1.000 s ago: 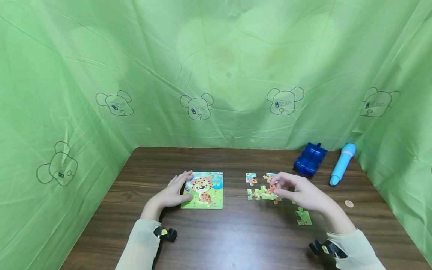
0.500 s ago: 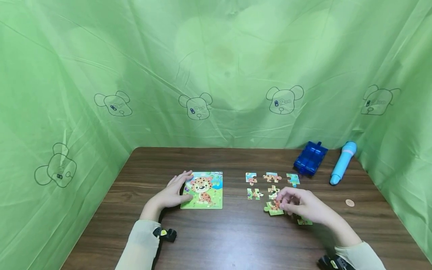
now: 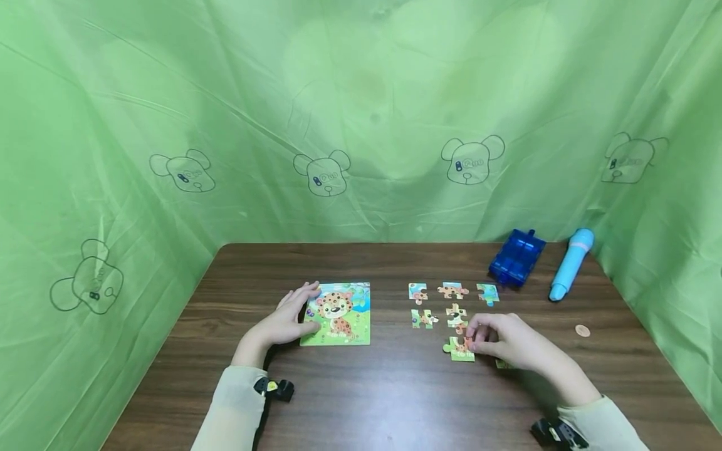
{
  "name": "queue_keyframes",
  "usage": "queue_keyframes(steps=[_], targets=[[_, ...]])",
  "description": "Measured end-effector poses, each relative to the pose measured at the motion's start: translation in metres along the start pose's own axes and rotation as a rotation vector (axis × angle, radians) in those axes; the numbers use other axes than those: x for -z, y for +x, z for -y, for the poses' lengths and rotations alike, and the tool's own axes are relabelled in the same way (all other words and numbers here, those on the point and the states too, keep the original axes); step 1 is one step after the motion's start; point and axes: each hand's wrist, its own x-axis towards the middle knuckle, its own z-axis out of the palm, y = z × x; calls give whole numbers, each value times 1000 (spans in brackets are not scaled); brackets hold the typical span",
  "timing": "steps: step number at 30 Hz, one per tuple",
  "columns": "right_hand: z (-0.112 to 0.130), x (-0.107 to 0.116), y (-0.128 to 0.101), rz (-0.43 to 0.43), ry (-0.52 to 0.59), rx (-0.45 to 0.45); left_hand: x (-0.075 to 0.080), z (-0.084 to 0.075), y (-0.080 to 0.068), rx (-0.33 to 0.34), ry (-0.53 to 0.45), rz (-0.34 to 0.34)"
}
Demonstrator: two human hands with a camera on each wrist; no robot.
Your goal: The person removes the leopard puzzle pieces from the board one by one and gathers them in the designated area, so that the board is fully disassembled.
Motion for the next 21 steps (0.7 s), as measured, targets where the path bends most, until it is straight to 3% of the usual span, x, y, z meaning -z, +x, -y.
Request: queue_keyframes(steps=[11,21], targets=[[0,-2,3,-29,-71,29,1,0,2,-6,6,-2],[-3,-2,3,-22,-81,-17,0,2,3,-13,17,-3]])
